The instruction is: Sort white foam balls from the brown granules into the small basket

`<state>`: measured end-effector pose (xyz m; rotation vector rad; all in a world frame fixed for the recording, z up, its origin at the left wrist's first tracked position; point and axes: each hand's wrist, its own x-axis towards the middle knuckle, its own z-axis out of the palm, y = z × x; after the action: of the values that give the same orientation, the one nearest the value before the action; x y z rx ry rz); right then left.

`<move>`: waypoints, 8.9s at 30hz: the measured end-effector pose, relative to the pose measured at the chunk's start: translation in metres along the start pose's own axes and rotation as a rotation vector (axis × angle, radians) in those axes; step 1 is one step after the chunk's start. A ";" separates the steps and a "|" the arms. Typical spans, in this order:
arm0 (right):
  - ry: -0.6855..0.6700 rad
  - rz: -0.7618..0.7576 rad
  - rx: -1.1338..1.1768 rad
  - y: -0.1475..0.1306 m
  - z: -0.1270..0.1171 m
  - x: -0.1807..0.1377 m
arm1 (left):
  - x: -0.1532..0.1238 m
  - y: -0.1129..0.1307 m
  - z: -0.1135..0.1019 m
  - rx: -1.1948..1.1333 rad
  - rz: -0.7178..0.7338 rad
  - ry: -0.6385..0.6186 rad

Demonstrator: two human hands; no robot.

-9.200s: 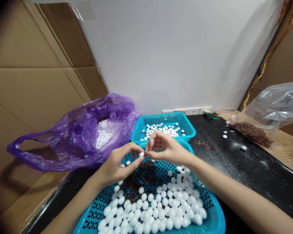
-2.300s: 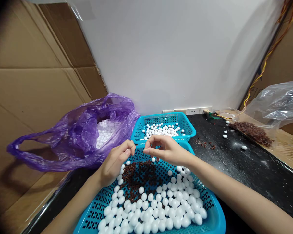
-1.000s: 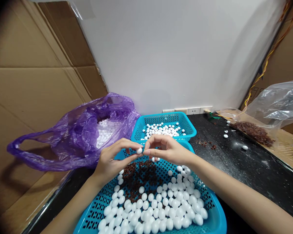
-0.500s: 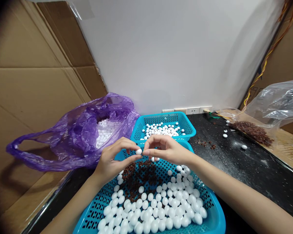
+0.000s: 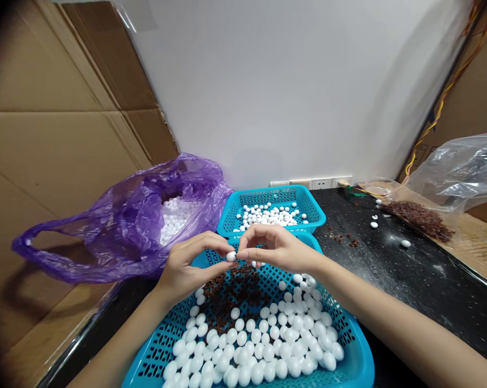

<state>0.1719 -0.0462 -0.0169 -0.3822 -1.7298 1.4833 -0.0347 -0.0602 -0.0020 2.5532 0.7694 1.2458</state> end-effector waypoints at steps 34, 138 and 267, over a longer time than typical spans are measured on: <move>-0.066 0.089 0.000 0.004 0.001 0.000 | -0.001 -0.001 0.000 -0.029 0.119 -0.012; -0.079 0.348 -1.181 0.019 -0.009 -0.005 | -0.011 -0.009 0.003 0.264 -0.329 -0.602; 0.056 0.093 -0.009 0.016 -0.013 0.004 | 0.005 -0.018 0.008 -0.037 -0.085 -0.145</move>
<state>0.1743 -0.0303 -0.0300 -0.5102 -1.6947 1.5165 -0.0324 -0.0424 -0.0109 2.5198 0.8060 1.0275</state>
